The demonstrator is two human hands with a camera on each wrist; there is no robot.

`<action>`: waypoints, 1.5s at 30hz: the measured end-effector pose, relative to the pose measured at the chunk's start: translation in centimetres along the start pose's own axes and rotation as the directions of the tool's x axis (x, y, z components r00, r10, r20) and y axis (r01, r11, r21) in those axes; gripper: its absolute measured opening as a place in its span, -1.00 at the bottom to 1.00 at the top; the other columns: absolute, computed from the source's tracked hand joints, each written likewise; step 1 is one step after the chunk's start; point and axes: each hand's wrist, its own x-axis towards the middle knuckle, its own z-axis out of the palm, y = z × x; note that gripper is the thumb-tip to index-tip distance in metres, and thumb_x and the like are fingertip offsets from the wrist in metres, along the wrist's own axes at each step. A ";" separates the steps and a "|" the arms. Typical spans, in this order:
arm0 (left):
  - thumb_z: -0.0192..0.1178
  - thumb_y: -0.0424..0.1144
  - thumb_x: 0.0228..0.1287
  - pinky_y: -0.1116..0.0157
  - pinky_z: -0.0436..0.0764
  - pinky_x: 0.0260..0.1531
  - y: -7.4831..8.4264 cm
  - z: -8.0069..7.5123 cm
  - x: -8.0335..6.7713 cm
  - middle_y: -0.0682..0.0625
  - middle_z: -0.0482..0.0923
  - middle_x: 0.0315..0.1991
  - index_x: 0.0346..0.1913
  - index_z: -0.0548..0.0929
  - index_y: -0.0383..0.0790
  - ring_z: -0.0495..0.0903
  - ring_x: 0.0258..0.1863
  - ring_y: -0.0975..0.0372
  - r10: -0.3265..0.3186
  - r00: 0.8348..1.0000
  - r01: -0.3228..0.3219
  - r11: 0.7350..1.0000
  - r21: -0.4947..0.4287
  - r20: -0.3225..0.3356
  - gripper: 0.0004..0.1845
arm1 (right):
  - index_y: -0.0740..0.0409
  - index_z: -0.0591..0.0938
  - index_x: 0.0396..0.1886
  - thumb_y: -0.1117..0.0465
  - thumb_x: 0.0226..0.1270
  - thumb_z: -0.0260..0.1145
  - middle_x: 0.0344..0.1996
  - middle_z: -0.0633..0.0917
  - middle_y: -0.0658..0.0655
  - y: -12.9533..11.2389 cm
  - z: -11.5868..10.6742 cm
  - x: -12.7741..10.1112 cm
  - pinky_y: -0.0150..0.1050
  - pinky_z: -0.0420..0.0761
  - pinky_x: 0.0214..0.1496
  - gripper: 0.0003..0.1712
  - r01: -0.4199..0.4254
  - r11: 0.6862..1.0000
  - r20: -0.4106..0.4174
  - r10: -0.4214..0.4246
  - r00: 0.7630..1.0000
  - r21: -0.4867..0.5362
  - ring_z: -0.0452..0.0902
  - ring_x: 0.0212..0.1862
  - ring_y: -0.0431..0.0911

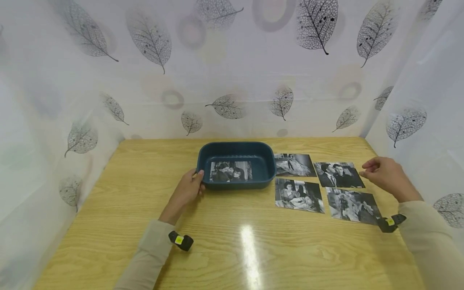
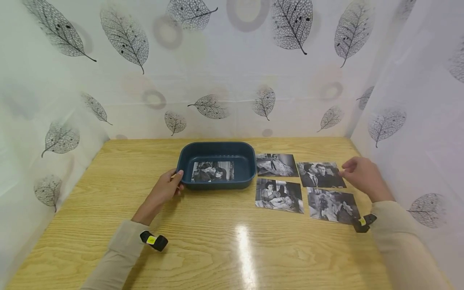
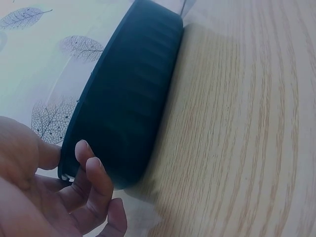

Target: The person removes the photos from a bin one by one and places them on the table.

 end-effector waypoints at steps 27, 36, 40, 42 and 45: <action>-0.14 -0.11 0.68 0.31 0.48 -0.44 0.0 0.0 -0.1 -0.07 0.53 -0.42 0.30 0.44 -0.39 0.48 -0.52 0.21 -0.007 1.000 0.007 1.000 -0.001 -0.009 -0.57 | 0.50 0.58 0.08 0.29 0.27 0.49 -0.12 0.67 0.38 -23.2 10.3 7.8 0.03 0.61 -0.03 -0.51 0.405 0.908 0.175 -0.419 0.891 0.108 0.62 -0.13 0.15; -0.14 -0.11 0.68 0.31 0.48 -0.44 0.1 0.0 -0.1 -0.07 0.54 -0.41 0.30 0.44 -0.39 0.48 -0.52 0.23 0.000 1.000 0.000 1.000 0.009 -0.007 -0.56 | 0.49 0.52 0.20 0.03 0.22 0.56 0.09 0.58 0.40 -25.1 14.3 8.7 0.07 0.51 0.20 -0.24 0.437 0.898 0.287 -0.406 0.867 -0.048 0.51 0.14 0.23; -0.13 -0.12 0.68 0.31 0.48 -0.45 0.0 0.1 -0.1 -0.08 0.53 -0.42 0.28 0.44 -0.42 0.48 -0.52 0.22 0.003 1.000 -0.003 1.000 0.013 -0.007 -0.57 | 0.47 0.54 0.09 -0.05 0.15 0.59 -0.02 0.56 0.37 -25.2 15.6 9.0 0.04 0.53 0.08 -0.23 0.440 0.891 0.306 -0.391 0.868 -0.109 0.51 -0.02 0.17; -0.13 -0.13 0.68 0.31 0.48 -0.45 0.0 0.1 -0.1 -0.08 0.53 -0.42 0.28 0.44 -0.42 0.49 -0.52 0.21 0.001 1.000 -0.001 1.000 0.013 -0.010 -0.57 | 0.45 0.55 0.04 -0.06 0.12 0.60 -0.05 0.55 0.36 -25.2 16.0 9.1 0.04 0.54 0.04 -0.24 0.432 0.894 0.318 -0.377 0.870 -0.120 0.52 -0.07 0.15; -0.13 -0.12 0.68 0.31 0.48 -0.44 0.1 0.1 -0.2 -0.07 0.53 -0.41 0.29 0.43 -0.40 0.49 -0.52 0.21 -0.010 1.000 0.010 1.000 0.011 -0.009 -0.57 | 0.45 0.55 0.04 -0.07 0.10 0.62 -0.04 0.55 0.37 -25.4 16.4 9.1 0.06 0.53 0.08 -0.23 0.422 0.896 0.337 -0.359 0.870 -0.136 0.53 -0.04 0.18</action>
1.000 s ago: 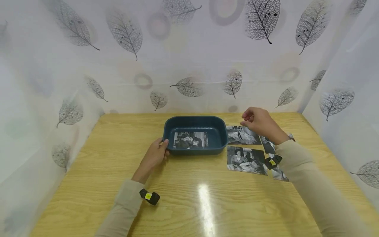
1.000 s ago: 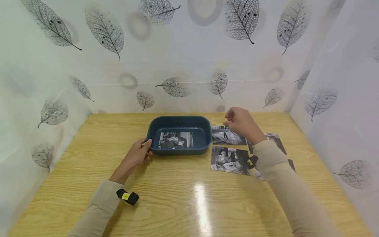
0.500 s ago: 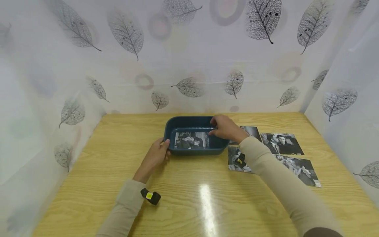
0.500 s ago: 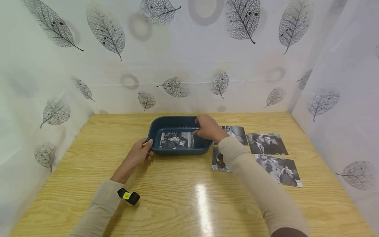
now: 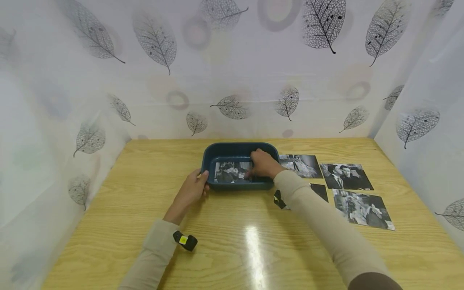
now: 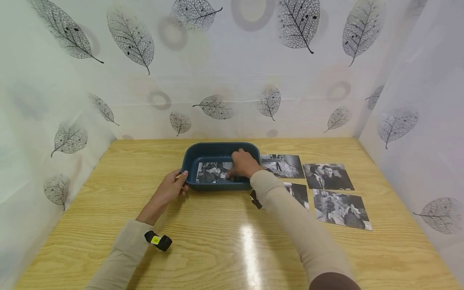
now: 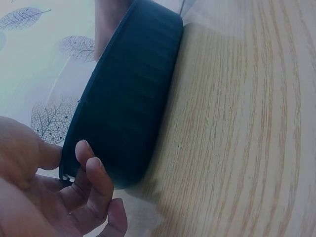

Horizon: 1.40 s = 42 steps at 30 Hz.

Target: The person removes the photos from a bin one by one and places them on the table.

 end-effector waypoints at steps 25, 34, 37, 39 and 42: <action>-0.14 -0.12 0.68 0.32 0.48 -0.45 0.3 0.2 -0.4 -0.07 0.53 -0.42 0.28 0.44 -0.40 0.48 -0.52 0.22 0.004 1.000 -0.004 1.000 -0.004 0.002 -0.58 | 0.38 0.64 -0.08 0.27 0.17 0.52 -0.08 0.66 0.33 0.0 0.6 0.5 0.12 0.56 0.09 -0.62 -0.110 0.988 -0.113 0.123 0.986 0.112 0.57 0.02 0.23; -0.14 -0.10 0.68 0.29 0.48 -0.43 0.5 0.2 -0.4 -0.08 0.54 -0.39 0.30 0.42 -0.37 0.49 -0.51 0.21 -0.009 1.000 0.009 1.000 -0.009 0.001 -0.57 | 0.26 0.58 -0.13 0.41 0.25 0.30 -0.23 0.65 0.24 0.1 -0.2 -0.3 0.01 0.58 -0.19 -0.81 -0.053 0.978 -0.185 0.091 0.978 0.202 0.58 -0.27 0.10; -0.14 -0.10 0.68 0.31 0.47 -0.44 0.4 0.1 -0.4 -0.08 0.53 -0.41 0.27 0.44 -0.38 0.49 -0.52 0.21 -0.005 1.000 0.005 1.000 -0.005 -0.001 -0.57 | 0.25 0.58 -0.15 0.42 0.26 0.32 -0.25 0.64 0.22 0.1 -1.0 -0.6 -0.01 0.57 -0.20 -0.82 -0.015 0.969 -0.208 0.068 0.976 0.245 0.56 -0.28 0.07; -0.13 -0.10 0.68 0.31 0.46 -0.45 0.3 0.1 -0.4 -0.07 0.53 -0.41 0.26 0.45 -0.38 0.49 -0.52 0.22 -0.006 1.000 0.006 1.000 -0.003 -0.003 -0.58 | 0.26 0.58 -0.17 0.43 0.25 0.31 -0.26 0.64 0.22 0.2 -1.6 -0.9 -0.03 0.57 -0.18 -0.83 0.010 0.962 -0.225 0.054 0.973 0.274 0.56 -0.26 0.06; -0.14 -0.09 0.68 0.32 0.46 -0.45 0.2 0.0 -0.3 -0.06 0.53 -0.42 0.26 0.45 -0.37 0.49 -0.51 0.21 -0.015 1.000 0.015 1.000 -0.005 -0.007 -0.58 | 0.29 0.58 -0.18 0.47 0.23 0.30 -0.27 0.65 0.23 0.2 -2.6 -1.3 -0.05 0.56 -0.18 -0.82 0.048 0.945 -0.245 0.034 0.969 0.322 0.55 -0.25 0.06</action>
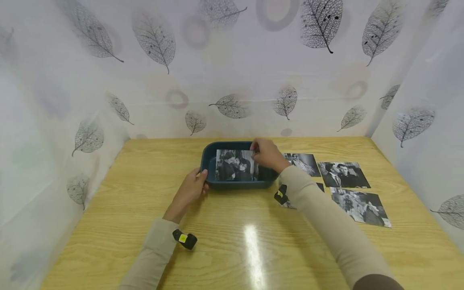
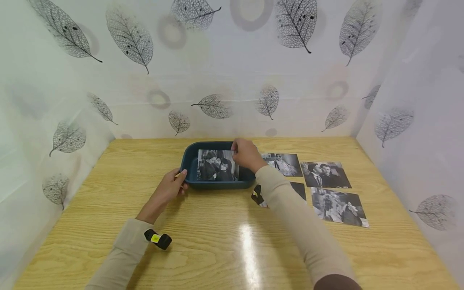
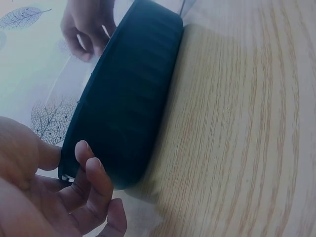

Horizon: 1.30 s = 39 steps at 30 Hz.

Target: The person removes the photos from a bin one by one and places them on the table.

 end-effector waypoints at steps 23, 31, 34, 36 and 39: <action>-0.15 -0.11 0.68 0.33 0.45 -0.45 -0.2 -0.3 0.2 -0.06 0.52 -0.42 0.21 0.44 -0.36 0.47 -0.52 0.22 0.004 1.000 -0.004 1.000 -0.006 0.019 -0.62 | 0.38 0.56 -0.09 0.46 0.43 0.27 -0.20 0.56 0.28 -1.0 -7.1 -6.3 -0.18 0.66 -0.31 -0.88 -0.076 0.963 0.081 0.057 0.995 0.259 0.62 -0.29 0.02; -0.16 -0.10 0.68 0.33 0.45 -0.43 0.0 -0.4 0.1 -0.06 0.52 -0.41 0.23 0.44 -0.38 0.48 -0.50 0.20 0.005 1.000 -0.005 1.000 0.000 0.019 -0.59 | 0.36 0.56 -0.13 0.48 0.41 0.27 -0.24 0.58 0.25 0.5 -5.1 -8.7 -0.13 0.67 -0.33 -0.90 -0.100 0.952 0.152 0.058 0.987 0.288 0.63 -0.33 -0.02; -0.17 -0.10 0.69 0.33 0.45 -0.42 0.1 -0.4 0.1 -0.06 0.52 -0.40 0.24 0.44 -0.38 0.48 -0.49 0.21 0.004 1.000 -0.004 1.000 0.003 0.026 -0.58 | 0.35 0.56 -0.13 0.50 0.41 0.27 -0.25 0.59 0.25 1.0 -4.1 -9.5 -0.02 0.68 -0.29 -0.90 -0.116 0.940 0.177 0.061 0.982 0.320 0.64 -0.32 -0.01; -0.17 -0.10 0.69 0.33 0.44 -0.42 0.2 -0.3 0.1 -0.06 0.52 -0.40 0.24 0.44 -0.39 0.47 -0.49 0.22 0.007 1.000 -0.007 1.000 0.004 0.029 -0.58 | 0.34 0.57 -0.13 0.50 0.40 0.28 -0.25 0.59 0.25 1.3 -3.4 -9.9 0.06 0.67 -0.27 -0.89 -0.125 0.934 0.195 0.061 0.979 0.335 0.63 -0.33 0.02; -0.15 -0.11 0.68 0.33 0.45 -0.44 0.1 -0.2 0.2 -0.06 0.52 -0.42 0.21 0.45 -0.41 0.47 -0.52 0.23 0.016 1.000 -0.016 1.000 -0.003 0.024 -0.59 | 0.32 0.58 -0.16 0.50 0.38 0.30 -0.27 0.58 0.23 1.6 -2.3 -10.4 0.12 0.67 -0.27 -0.89 -0.131 0.931 0.217 0.057 0.974 0.342 0.62 -0.37 0.03</action>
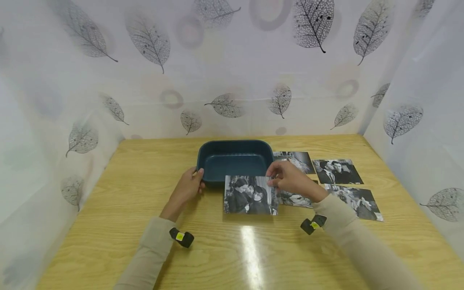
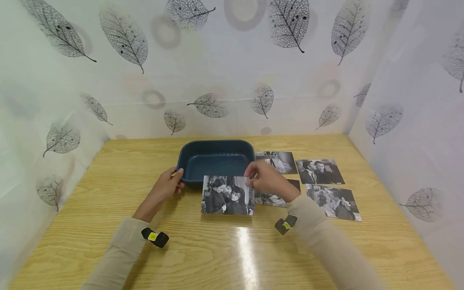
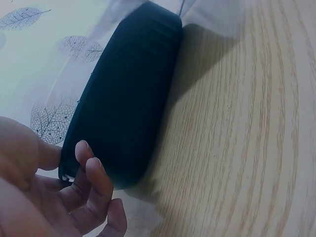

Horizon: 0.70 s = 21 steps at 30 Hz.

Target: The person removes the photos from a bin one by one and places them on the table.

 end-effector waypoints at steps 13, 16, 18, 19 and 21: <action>-0.17 -0.11 0.68 0.34 0.44 -0.44 0.0 0.0 0.0 -0.06 0.52 -0.41 0.23 0.45 -0.39 0.47 -0.51 0.24 0.000 1.000 0.000 1.000 0.012 -0.001 -0.59 | 0.28 0.62 -0.23 0.47 0.32 0.38 -0.36 0.62 0.16 1.3 2.0 -0.6 -0.03 0.67 -0.38 -0.89 -0.003 1.000 0.004 0.003 1.000 -0.031 0.61 -0.49 0.05; -0.17 -0.11 0.69 0.34 0.44 -0.44 0.0 0.0 0.1 -0.06 0.52 -0.40 0.23 0.45 -0.39 0.47 -0.50 0.24 0.001 1.000 -0.001 1.000 0.007 0.002 -0.59 | 0.28 0.63 -0.25 0.47 0.28 0.41 -0.38 0.63 0.15 1.8 2.5 -0.5 -0.11 0.65 -0.44 -0.88 -0.010 0.999 -0.007 0.009 1.000 -0.042 0.60 -0.51 -0.02; -0.16 -0.11 0.68 0.34 0.44 -0.45 0.0 0.1 0.0 -0.06 0.52 -0.40 0.23 0.45 -0.39 0.47 -0.50 0.23 -0.001 1.000 0.001 1.000 0.002 0.001 -0.59 | 0.27 0.64 -0.27 0.47 0.26 0.42 -0.38 0.64 0.13 2.1 2.9 -0.4 -0.16 0.63 -0.45 -0.88 -0.010 0.998 -0.023 0.008 1.000 -0.067 0.59 -0.50 -0.07; -0.16 -0.11 0.68 0.34 0.44 -0.45 -0.1 0.1 0.0 -0.06 0.52 -0.41 0.24 0.45 -0.38 0.47 -0.50 0.23 -0.003 1.000 0.003 1.000 0.000 0.001 -0.59 | 0.26 0.64 -0.28 0.46 0.25 0.43 -0.38 0.64 0.13 2.3 3.0 -0.3 -0.18 0.61 -0.44 -0.87 -0.008 0.996 -0.033 0.006 0.999 -0.085 0.59 -0.48 -0.08; -0.16 -0.11 0.68 0.35 0.44 -0.45 0.0 0.1 -0.1 -0.06 0.52 -0.41 0.24 0.45 -0.38 0.47 -0.50 0.23 -0.003 1.000 0.003 1.000 -0.003 -0.001 -0.59 | 0.24 0.66 -0.29 0.45 0.22 0.45 -0.36 0.64 0.10 2.6 3.3 -0.1 -0.20 0.60 -0.39 -0.87 0.001 0.991 -0.054 -0.008 0.998 -0.137 0.58 -0.42 -0.11</action>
